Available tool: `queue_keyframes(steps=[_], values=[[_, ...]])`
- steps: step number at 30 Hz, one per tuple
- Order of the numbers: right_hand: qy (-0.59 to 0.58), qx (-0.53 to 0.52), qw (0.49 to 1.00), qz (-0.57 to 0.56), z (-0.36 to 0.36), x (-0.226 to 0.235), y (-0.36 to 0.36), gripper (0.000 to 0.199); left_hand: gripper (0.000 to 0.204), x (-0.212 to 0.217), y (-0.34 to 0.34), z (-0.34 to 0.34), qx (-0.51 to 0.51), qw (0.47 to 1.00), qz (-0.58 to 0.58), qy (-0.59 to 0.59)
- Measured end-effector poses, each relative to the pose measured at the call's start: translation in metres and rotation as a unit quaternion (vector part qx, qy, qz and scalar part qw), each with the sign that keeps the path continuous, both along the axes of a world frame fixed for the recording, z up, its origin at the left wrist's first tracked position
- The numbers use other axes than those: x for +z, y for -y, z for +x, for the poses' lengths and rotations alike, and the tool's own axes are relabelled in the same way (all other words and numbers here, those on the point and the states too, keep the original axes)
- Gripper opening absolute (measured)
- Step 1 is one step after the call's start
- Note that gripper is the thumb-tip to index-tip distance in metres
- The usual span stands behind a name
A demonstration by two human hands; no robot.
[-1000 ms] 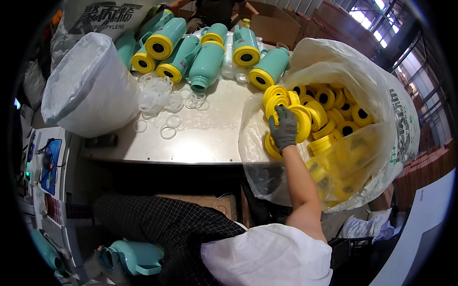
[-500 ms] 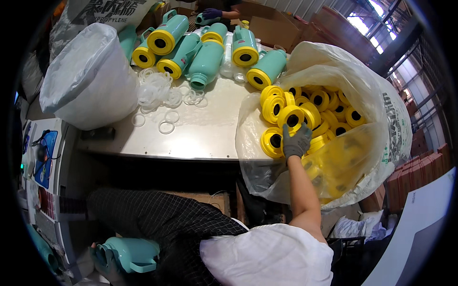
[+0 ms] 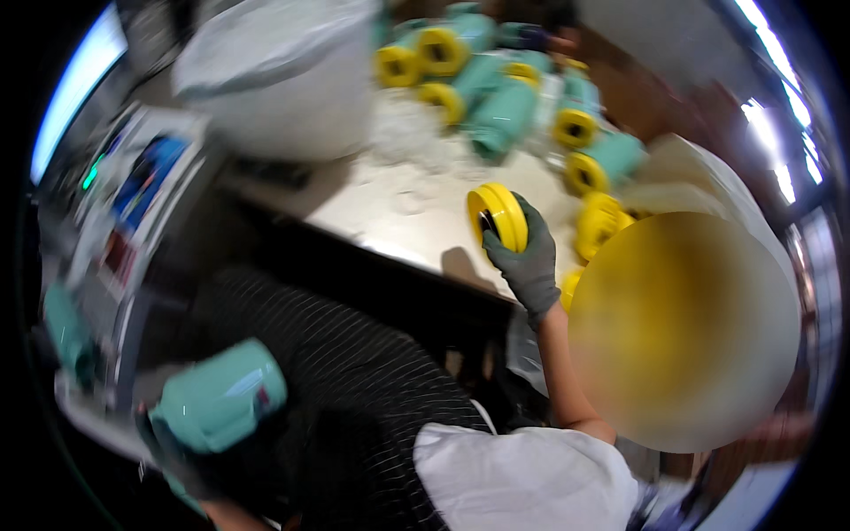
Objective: The person assembles teal plastic containers by inserting clear plastic rings into the openings and screwing on yellow lids. The person handles the containers one at a time, picking them up from a pile, inserting the rings, and securing the lids before placing them on a nearby table.
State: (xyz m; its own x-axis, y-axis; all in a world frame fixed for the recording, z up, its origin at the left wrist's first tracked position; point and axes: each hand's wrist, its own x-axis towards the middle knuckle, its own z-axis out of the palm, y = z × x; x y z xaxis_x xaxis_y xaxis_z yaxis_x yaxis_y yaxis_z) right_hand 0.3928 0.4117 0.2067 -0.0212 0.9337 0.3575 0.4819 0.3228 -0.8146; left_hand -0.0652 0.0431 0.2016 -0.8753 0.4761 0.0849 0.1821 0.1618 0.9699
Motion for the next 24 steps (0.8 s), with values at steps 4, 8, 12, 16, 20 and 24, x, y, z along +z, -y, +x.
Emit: queue_keyframes(steps=[4,8,12,16,20,24], values=[[-0.234,0.246,0.901,-0.268,-0.134,-0.027,0.008,0.046,0.039,-0.073,0.042,-0.019,0.061,0.972,0.204,0.104],[-0.129,0.364,0.918,-0.084,-0.243,-0.037,0.038,0.041,0.039,-0.111,0.029,0.036,0.115,0.979,0.161,0.046],[-0.072,0.528,0.842,0.085,-0.283,-0.005,0.084,0.064,0.041,-0.146,0.036,0.060,0.125,0.977,0.157,0.076],[-0.060,0.574,0.806,0.134,-0.271,-0.018,0.085,0.070,0.041,-0.121,0.024,0.071,0.098,0.985,0.090,0.112],[-0.057,0.564,0.817,0.106,-0.264,-0.023,0.084,0.060,0.042,-0.104,0.018,0.071,0.076,0.994,-0.052,-0.052],[-0.072,0.555,0.825,0.086,-0.261,-0.024,0.093,0.058,0.041,-0.116,0.017,0.068,0.150,0.985,0.003,-0.090]])
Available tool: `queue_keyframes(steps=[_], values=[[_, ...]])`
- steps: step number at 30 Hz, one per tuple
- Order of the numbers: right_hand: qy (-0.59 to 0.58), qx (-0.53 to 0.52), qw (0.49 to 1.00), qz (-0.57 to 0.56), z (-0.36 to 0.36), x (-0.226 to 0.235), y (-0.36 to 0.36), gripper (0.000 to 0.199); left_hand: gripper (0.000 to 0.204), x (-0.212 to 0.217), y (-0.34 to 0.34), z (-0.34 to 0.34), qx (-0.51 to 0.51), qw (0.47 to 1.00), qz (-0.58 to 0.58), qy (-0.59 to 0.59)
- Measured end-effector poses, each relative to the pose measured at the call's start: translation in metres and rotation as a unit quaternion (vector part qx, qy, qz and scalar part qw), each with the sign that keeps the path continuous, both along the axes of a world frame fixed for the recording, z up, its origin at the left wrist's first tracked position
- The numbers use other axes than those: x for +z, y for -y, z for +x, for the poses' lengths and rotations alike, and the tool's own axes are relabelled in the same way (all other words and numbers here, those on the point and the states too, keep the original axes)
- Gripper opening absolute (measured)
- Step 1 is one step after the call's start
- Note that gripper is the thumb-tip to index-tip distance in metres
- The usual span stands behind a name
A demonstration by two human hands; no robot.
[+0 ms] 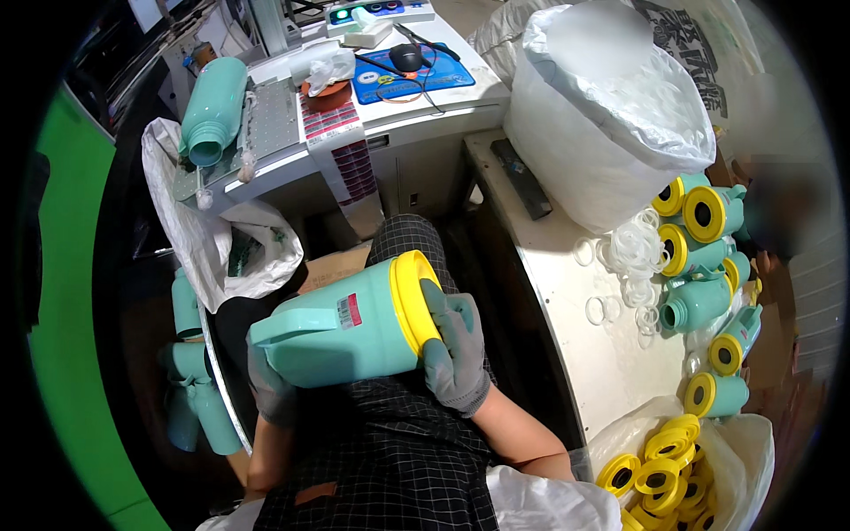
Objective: The person assembles teal plastic containers by inserting clear plastic rings into the openings and screwing on yellow lids. The person handles the containers one at a time, picking them up from a pile, inserting the rings, and securing the lids before placing them on a nearby table.
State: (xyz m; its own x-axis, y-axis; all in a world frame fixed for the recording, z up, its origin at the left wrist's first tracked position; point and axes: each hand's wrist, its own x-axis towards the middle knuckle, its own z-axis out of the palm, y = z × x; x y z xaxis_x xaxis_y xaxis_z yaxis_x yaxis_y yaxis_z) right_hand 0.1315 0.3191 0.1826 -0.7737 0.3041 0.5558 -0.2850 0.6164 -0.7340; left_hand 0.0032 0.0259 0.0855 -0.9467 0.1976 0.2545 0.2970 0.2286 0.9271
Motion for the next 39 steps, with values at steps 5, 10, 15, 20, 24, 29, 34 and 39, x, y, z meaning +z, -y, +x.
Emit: queue_keyframes(steps=[5,10,15,20,24,29,34,39], values=[[0.040,-0.050,0.982,-0.175,0.011,0.000,-0.003,0.056,0.039,0.017,0.000,0.000,0.035,0.995,0.037,0.080],[0.035,-0.087,0.955,-0.281,0.006,-0.056,-0.004,0.038,0.042,0.088,-0.041,0.013,-0.006,0.997,-0.024,-0.076],[0.110,-0.085,0.822,-0.552,0.036,-0.062,-0.028,0.052,0.044,0.114,-0.055,0.005,-0.180,0.933,-0.097,-0.297],[-0.041,-0.204,0.888,-0.410,0.120,-0.051,-0.088,0.042,0.074,0.108,-0.097,0.021,-0.228,0.940,-0.073,-0.244],[-0.235,-0.115,0.878,-0.400,0.311,-0.042,-0.241,0.057,0.069,0.117,-0.133,0.024,-0.300,0.926,-0.060,-0.219],[-0.443,-0.405,0.687,-0.410,0.368,0.025,-0.379,0.060,0.050,0.093,-0.110,-0.004,-0.210,0.925,-0.186,-0.258],[-0.077,-0.639,0.753,-0.138,0.502,0.032,-0.406,0.055,0.054,0.107,-0.094,-0.004,-0.211,0.973,-0.053,0.081],[-0.029,-0.702,0.712,-0.007,0.389,-0.058,-0.366,0.050,0.046,0.098,-0.036,-0.011,-0.043,0.921,-0.248,-0.297]])
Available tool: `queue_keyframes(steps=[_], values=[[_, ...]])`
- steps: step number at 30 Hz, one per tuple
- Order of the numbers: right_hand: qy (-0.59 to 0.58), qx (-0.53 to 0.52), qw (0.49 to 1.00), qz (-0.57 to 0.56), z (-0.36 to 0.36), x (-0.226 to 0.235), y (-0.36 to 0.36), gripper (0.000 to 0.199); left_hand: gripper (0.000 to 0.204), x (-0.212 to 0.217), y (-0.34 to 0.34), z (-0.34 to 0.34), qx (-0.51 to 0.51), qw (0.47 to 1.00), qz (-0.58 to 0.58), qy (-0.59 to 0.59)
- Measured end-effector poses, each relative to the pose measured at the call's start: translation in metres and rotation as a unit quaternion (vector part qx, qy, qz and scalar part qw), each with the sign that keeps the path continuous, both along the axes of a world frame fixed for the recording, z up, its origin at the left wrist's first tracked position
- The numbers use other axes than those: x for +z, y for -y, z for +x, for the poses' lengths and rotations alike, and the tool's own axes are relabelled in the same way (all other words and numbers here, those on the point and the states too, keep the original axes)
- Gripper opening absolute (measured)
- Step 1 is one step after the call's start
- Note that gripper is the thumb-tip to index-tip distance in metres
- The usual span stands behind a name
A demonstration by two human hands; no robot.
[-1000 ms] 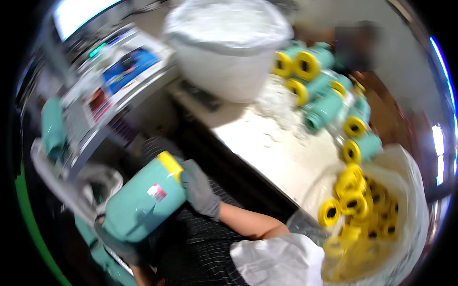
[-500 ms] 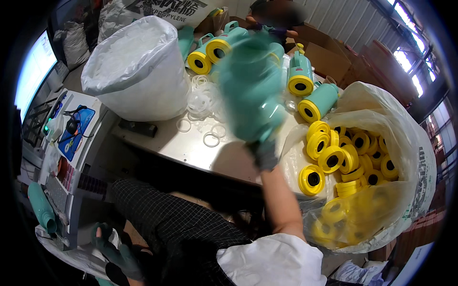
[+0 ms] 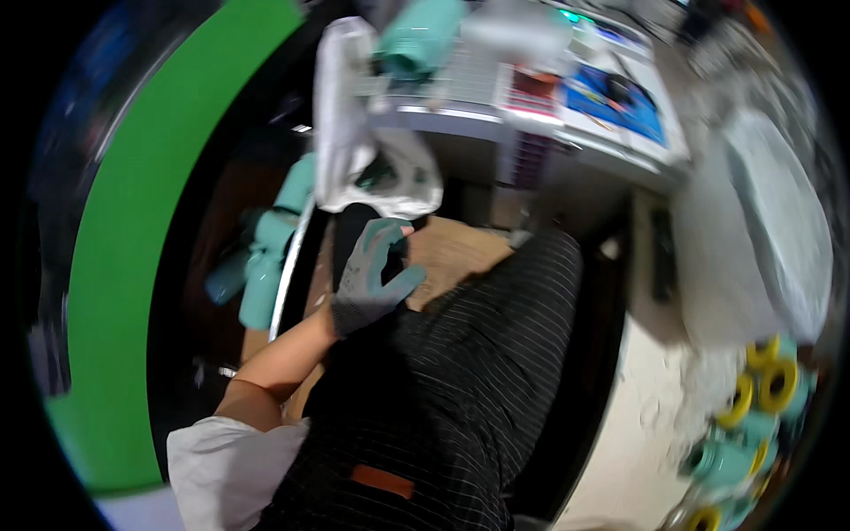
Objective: The person assembles teal plastic containers by inserting clear plastic rings into the openings and screwing on yellow lids. The person handles the containers one at a time, picking them up from a pile, inserting the rings, and securing the lids before placing them on a nearby table.
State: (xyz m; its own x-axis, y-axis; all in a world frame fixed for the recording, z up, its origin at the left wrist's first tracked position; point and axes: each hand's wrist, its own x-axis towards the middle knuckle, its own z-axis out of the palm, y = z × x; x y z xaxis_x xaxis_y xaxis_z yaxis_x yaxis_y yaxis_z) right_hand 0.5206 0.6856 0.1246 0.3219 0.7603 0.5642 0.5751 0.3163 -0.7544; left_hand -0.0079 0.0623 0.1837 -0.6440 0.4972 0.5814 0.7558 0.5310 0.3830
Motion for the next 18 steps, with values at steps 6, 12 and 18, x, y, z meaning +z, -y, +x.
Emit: queue_keyframes(steps=[6,12,18], values=[[-0.072,0.330,0.931,-0.134,-0.216,-0.056,0.162,0.044,0.070,-0.188,0.188,-0.004,0.494,0.826,0.197,0.190],[0.134,0.567,0.812,-0.048,-0.366,-0.002,0.283,0.039,0.107,-0.303,0.385,0.038,0.869,0.285,0.302,0.268],[-0.003,0.646,0.726,-0.237,-0.443,0.028,0.355,0.036,0.064,-0.334,0.477,0.110,0.472,0.376,0.735,0.309]])
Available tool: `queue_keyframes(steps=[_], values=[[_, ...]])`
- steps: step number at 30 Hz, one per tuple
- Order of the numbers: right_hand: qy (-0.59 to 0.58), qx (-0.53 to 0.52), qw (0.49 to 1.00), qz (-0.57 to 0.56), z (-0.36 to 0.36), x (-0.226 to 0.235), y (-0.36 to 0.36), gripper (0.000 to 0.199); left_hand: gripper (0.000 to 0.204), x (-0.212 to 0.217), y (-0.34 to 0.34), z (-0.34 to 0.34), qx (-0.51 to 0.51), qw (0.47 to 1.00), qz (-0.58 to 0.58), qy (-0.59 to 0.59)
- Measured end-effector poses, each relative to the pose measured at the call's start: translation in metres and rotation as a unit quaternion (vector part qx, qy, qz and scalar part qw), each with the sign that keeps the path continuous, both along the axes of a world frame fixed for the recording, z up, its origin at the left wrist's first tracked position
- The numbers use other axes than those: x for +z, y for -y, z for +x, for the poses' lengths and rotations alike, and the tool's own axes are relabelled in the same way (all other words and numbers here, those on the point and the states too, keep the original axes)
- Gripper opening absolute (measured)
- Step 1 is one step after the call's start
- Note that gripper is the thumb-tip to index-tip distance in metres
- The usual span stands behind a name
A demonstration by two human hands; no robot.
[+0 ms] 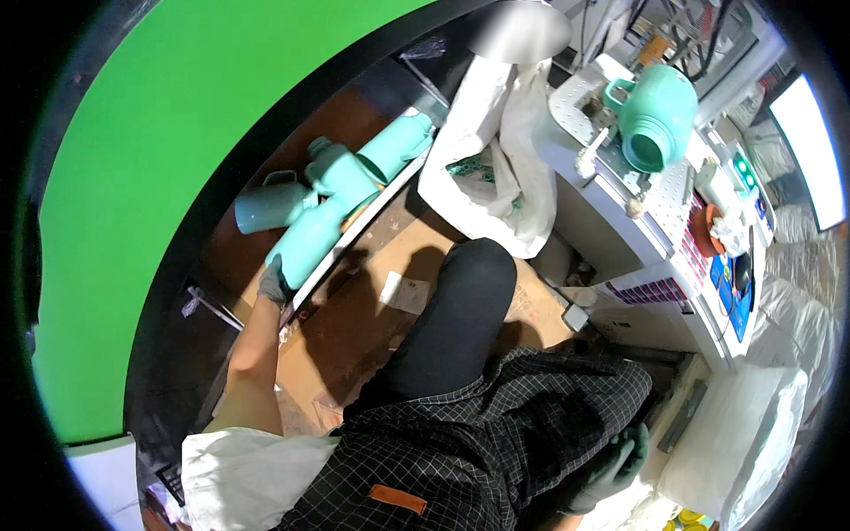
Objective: The person assembles teal plastic containers by inserting clear plastic rings into the openings and screwing on yellow lids. The person handles the containers one at a time, picking them up from a pile, inserting the rings, and securing the lids before placing them on a nearby table.
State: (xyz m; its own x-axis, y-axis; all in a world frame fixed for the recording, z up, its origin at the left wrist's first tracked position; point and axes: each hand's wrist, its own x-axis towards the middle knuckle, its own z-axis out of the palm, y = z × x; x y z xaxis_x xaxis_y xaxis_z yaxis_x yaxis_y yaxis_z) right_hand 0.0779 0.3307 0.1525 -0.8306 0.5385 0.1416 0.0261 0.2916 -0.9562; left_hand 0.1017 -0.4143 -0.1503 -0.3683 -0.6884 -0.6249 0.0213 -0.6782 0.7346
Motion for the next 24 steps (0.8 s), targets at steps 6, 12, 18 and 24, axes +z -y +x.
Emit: queue_keyframes(steps=[6,12,18,24], values=[[0.039,0.255,0.960,-0.108,-0.060,-0.026,0.101,0.043,0.038,0.195,-0.180,-0.064,-0.239,0.860,-0.439,0.100],[-0.048,0.285,0.885,-0.365,-0.071,0.011,0.104,0.076,0.040,0.317,-0.337,-0.037,-0.585,0.718,-0.322,-0.195],[0.018,0.196,0.980,-0.036,0.020,0.006,0.036,0.064,0.096,0.328,-0.405,-0.050,-0.472,0.558,-0.645,-0.223],[0.026,0.080,0.992,0.093,0.067,0.027,0.060,0.054,0.103,0.330,-0.525,-0.053,-0.657,0.266,-0.624,-0.329]])
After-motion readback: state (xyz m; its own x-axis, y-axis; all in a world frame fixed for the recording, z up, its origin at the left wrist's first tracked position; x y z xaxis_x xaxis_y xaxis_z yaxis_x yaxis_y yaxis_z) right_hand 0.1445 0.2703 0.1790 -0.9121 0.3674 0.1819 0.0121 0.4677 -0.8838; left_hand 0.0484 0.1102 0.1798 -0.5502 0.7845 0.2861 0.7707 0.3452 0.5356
